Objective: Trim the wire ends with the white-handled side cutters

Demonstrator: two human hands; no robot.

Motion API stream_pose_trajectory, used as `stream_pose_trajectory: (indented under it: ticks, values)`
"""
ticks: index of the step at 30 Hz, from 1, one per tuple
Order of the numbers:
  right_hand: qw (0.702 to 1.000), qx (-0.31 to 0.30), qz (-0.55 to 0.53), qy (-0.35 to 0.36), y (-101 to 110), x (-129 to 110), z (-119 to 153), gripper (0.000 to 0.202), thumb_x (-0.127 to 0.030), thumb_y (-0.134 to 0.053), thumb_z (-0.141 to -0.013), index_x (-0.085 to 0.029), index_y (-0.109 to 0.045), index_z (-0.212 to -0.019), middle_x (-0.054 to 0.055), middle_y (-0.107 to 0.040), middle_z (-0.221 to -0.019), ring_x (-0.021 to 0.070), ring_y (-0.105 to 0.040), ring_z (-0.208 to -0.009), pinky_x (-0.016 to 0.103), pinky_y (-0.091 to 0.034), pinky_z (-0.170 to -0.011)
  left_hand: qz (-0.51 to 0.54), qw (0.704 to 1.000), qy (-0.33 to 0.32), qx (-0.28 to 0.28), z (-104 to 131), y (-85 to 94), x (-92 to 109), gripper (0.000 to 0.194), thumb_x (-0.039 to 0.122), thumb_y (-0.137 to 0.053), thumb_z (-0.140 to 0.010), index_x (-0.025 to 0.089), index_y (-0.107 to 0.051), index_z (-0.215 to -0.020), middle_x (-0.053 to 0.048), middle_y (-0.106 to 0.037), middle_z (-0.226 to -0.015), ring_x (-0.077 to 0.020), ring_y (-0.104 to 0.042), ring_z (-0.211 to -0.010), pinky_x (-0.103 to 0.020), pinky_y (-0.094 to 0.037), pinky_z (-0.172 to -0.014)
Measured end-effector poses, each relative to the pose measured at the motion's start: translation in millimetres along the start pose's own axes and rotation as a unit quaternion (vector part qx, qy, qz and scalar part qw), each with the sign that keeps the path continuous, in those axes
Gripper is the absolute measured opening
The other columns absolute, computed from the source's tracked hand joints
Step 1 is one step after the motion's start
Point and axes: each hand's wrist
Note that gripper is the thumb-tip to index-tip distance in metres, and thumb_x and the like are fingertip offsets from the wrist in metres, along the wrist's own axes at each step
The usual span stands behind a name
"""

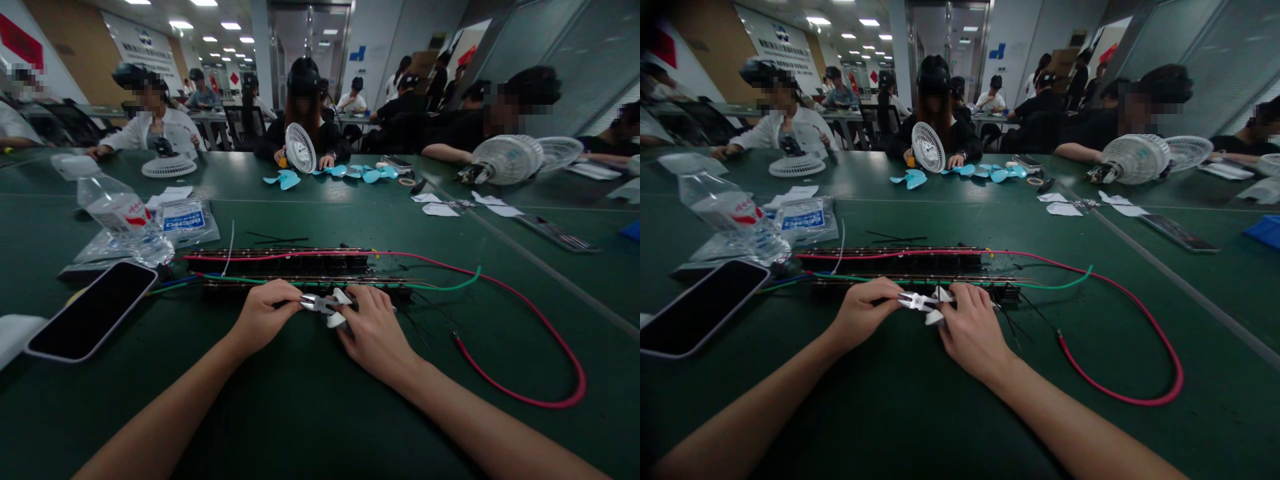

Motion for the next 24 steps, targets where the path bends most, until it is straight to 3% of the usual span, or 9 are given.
stream_pose_trajectory:
  ticks: [24]
  values:
    - [1.000,-0.009,-0.006,0.003,0.8,0.6,-1.4,0.015,-0.019,-0.063,-0.080,-0.014,-0.067,-0.093,0.014,-0.056,-0.104,0.0270,-0.050,-0.095,0.041,-0.046,-0.079,-0.009,1.000,0.004,0.004,0.0,-0.3,1.9,0.011,0.009,-0.067,-0.080,0.017,-0.074,-0.078,-0.006,-0.074,-0.078,-0.0178,-0.067,-0.073,-0.031,-0.054,-0.069]
Point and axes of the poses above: each hand's wrist, its own z-axis away from the middle knuckle, its own y-axis out of the back of the hand, x = y × z
